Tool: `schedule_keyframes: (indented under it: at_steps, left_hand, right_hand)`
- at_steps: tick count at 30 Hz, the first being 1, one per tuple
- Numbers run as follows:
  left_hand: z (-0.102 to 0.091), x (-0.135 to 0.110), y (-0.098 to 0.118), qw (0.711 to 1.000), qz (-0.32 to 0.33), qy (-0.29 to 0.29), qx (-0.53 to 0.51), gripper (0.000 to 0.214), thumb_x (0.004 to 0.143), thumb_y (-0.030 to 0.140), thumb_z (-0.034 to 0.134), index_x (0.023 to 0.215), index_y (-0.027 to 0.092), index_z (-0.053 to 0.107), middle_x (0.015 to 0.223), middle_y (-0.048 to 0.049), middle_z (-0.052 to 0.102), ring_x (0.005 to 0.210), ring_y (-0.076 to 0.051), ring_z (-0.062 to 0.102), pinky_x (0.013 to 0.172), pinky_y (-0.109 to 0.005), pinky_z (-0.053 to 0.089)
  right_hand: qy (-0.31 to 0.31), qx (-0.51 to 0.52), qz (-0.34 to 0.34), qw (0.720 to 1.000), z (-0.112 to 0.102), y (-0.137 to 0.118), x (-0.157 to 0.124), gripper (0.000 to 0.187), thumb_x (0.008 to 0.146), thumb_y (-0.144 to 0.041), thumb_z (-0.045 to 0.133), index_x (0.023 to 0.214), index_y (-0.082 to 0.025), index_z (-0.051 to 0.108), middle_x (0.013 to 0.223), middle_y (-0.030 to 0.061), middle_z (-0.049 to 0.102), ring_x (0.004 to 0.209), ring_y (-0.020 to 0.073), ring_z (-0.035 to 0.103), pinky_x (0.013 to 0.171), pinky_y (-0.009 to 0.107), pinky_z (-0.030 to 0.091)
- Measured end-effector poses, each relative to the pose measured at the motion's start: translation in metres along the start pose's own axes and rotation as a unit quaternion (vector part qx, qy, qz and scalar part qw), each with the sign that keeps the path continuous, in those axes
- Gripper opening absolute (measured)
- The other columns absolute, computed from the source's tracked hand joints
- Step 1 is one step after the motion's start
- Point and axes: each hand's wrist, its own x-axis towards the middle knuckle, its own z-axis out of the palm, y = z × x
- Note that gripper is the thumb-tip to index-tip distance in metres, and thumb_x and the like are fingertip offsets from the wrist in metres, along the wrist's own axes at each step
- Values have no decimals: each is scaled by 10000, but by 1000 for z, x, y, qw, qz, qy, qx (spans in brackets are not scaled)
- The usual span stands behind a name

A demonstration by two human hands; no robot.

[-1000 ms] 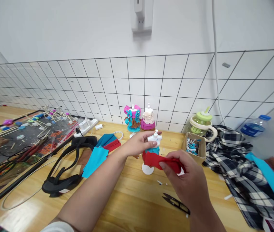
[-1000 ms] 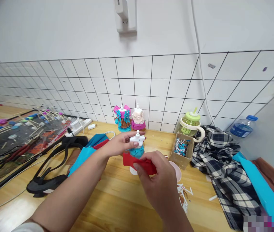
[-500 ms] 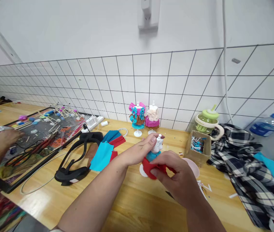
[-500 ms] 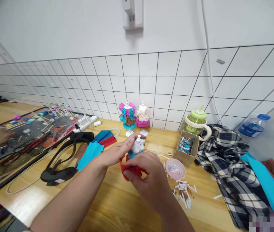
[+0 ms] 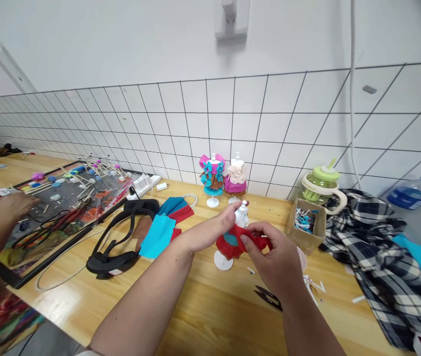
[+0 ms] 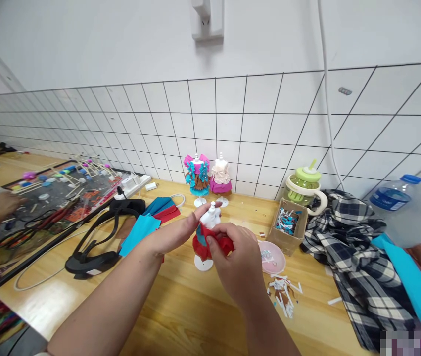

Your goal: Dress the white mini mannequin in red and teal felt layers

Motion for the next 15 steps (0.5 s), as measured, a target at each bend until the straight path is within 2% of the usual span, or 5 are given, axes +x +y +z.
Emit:
schedule_keyframes:
  at_steps: [2, 4, 9, 12, 15]
  left_hand:
    - [-1, -2, 2, 999, -31, -22, 28, 825, 844, 568, 556, 1515, 278, 175, 1538, -88, 327, 1375, -315, 347, 1109, -456, 297]
    - [-1, -4, 2, 998, -41, -31, 40, 844, 834, 480, 622, 1513, 322, 145, 1536, -69, 334, 1322, -300, 431, 1068, -435, 365]
    - [-2, -1, -4, 998, 21, -23, 55, 659, 875, 396, 595, 1468, 324, 316, 1521, -41, 371, 1361, -253, 391, 1085, -372, 363]
    - [-4, 3, -11, 999, 29, -39, -3, 688, 827, 359, 673, 1443, 294, 374, 1438, -98, 479, 1301, -261, 464, 1031, -385, 415]
    - [-8, 8, -21, 996, 33, -29, -81, 634, 734, 302, 775, 1315, 253, 525, 1319, -120, 585, 1221, -260, 543, 959, -355, 465]
  right_hand:
    - [2, -9, 0, 1000, -2, -1, 1, 104, 818, -327, 609, 852, -239, 653, 778, -8, 698, 709, 183, 618, 682, 304, 439]
    - [4, -14, 5, 1000, -4, 0, 2, 108, 820, -335, 607, 830, -238, 653, 755, -13, 692, 688, 176, 611, 675, 300, 436]
    - [14, -12, 24, 1000, -10, 3, 5, 121, 808, -341, 611, 815, -233, 666, 757, -8, 695, 681, 175, 611, 653, 291, 440]
    - [-6, 1, 36, 999, -14, 6, 7, 115, 795, -332, 622, 825, -235, 675, 781, -6, 706, 692, 171, 618, 639, 278, 451]
    - [-39, 31, 62, 997, -19, 10, 9, 127, 789, -329, 632, 856, -232, 679, 839, 7, 717, 747, 179, 633, 658, 274, 471]
